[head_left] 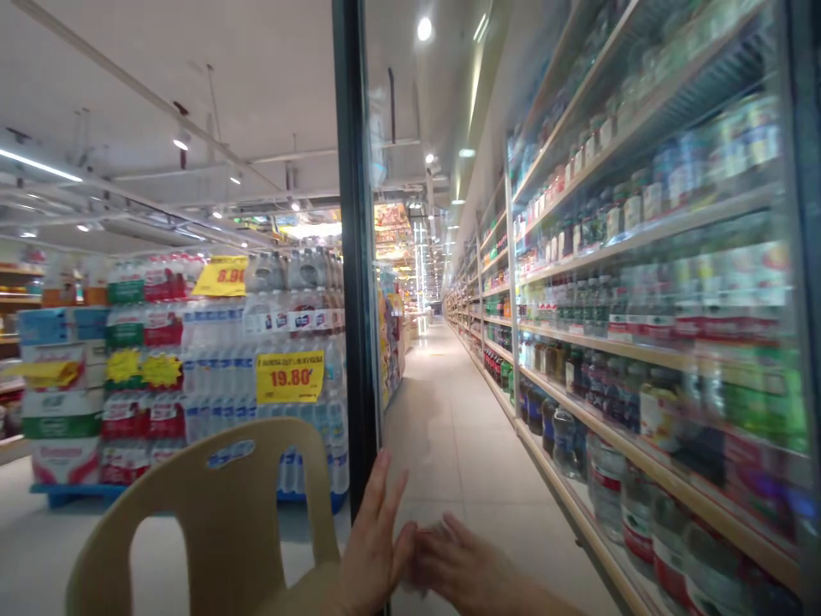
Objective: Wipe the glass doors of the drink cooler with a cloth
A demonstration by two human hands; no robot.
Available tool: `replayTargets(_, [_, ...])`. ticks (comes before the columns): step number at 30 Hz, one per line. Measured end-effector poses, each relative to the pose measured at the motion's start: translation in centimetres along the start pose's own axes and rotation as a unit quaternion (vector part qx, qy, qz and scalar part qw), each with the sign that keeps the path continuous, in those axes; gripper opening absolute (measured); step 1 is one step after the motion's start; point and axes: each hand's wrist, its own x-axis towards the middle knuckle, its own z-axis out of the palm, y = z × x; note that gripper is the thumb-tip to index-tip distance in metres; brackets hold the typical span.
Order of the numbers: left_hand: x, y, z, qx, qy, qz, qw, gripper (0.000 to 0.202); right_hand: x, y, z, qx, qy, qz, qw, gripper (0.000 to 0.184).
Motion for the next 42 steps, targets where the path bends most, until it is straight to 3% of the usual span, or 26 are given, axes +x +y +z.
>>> replayTargets(5, [1.3,1.8,0.9,-0.006,0.023,-0.012,1.0,0.063,3.8,5.3,-2.2,-0.049,0.013,0.214,0.976,0.052])
replayTargets(7, [2.2,3.5,1.9,-0.022,0.023,0.002,0.999,0.06,4.3,6.1,-2.7,-0.057,0.034,0.223,0.973,0.052])
replayTargets(9, [3.1,5.3,3.3,-0.035,0.036,-0.024,0.998,0.058,3.7,5.8,-3.1,-0.056,0.038,0.211,0.975,0.051])
replayTargets(14, [7.3,7.5,5.3,-0.027,0.116,-0.156,0.981,0.056,-2.5,7.0,-6.4,-0.065,0.038,0.156,0.985,0.051])
replayTargets(19, [14.0,5.7,3.7,0.026,0.211,-0.171,0.962,0.044,-9.5,11.4,-10.1,-0.214,0.102,0.325,0.915,0.063])
replayTargets(21, [13.9,5.6,3.9,0.062,0.217,-0.112,0.968,0.034,-10.9,12.2,-10.4,-0.237,0.098,0.329,0.909,0.063])
replayTargets(24, [9.6,6.6,5.6,0.094,0.133,0.125,0.979,0.027,-11.6,12.1,-10.2,-0.242,0.097,0.325,0.909,0.063])
replayTargets(26, [6.5,6.6,6.5,0.103,0.077,0.31,0.942,0.028,-11.5,11.8,-10.0,-0.24,0.096,0.328,0.909,0.064])
replayTargets(28, [5.5,5.6,6.3,0.096,0.041,0.402,0.91,0.028,-11.4,11.6,-9.9,-0.23,0.097,0.331,0.91,0.062])
replayTargets(29, [6.1,4.8,5.8,0.091,0.038,0.391,0.915,0.027,-11.3,11.6,-9.8,-0.221,0.102,0.34,0.908,0.06])
replayTargets(30, [7.2,3.9,5.2,0.091,0.045,0.34,0.935,0.027,-11.2,11.6,-9.7,-0.211,0.108,0.352,0.905,0.059])
replayTargets(32, [9.9,2.5,3.9,0.121,0.087,0.163,0.975,0.029,-11.0,11.6,-9.4,-0.198,0.117,0.368,0.901,0.056])
replayTargets(33, [11.0,2.2,3.5,0.133,0.101,0.106,0.98,0.032,-11.0,11.6,-9.3,-0.196,0.12,0.371,0.9,0.054])
replayTargets(34, [11.8,2.0,3.3,0.134,0.098,0.105,0.98,0.035,-10.9,11.7,-9.3,-0.193,0.121,0.373,0.899,0.053])
replayTargets(35, [12.2,2.0,3.3,0.124,0.08,0.162,0.976,0.037,-10.8,11.6,-9.2,-0.189,0.119,0.375,0.9,0.052])
replayTargets(37, [12.3,1.9,3.6,0.087,0.038,0.34,0.936,0.036,-10.6,11.6,-9.1,-0.172,0.118,0.394,0.895,0.048])
replayTargets(38, [12.4,1.8,3.8,0.078,0.029,0.388,0.918,0.036,-10.5,11.6,-9.1,-0.161,0.119,0.407,0.891,0.047])
replayTargets(39, [12.7,1.5,3.9,0.079,0.034,0.387,0.918,0.037,-10.5,11.5,-9.1,-0.154,0.12,0.414,0.889,0.046])
replayTargets(40, [13.1,1.1,3.9,0.09,0.053,0.338,0.935,0.039,-10.4,11.5,-9.0,-0.152,0.12,0.415,0.889,0.046])
replayTargets(42, [13.9,0.5,3.9,0.12,0.091,0.185,0.971,0.045,-10.4,11.5,-8.9,-0.151,0.122,0.415,0.889,0.047])
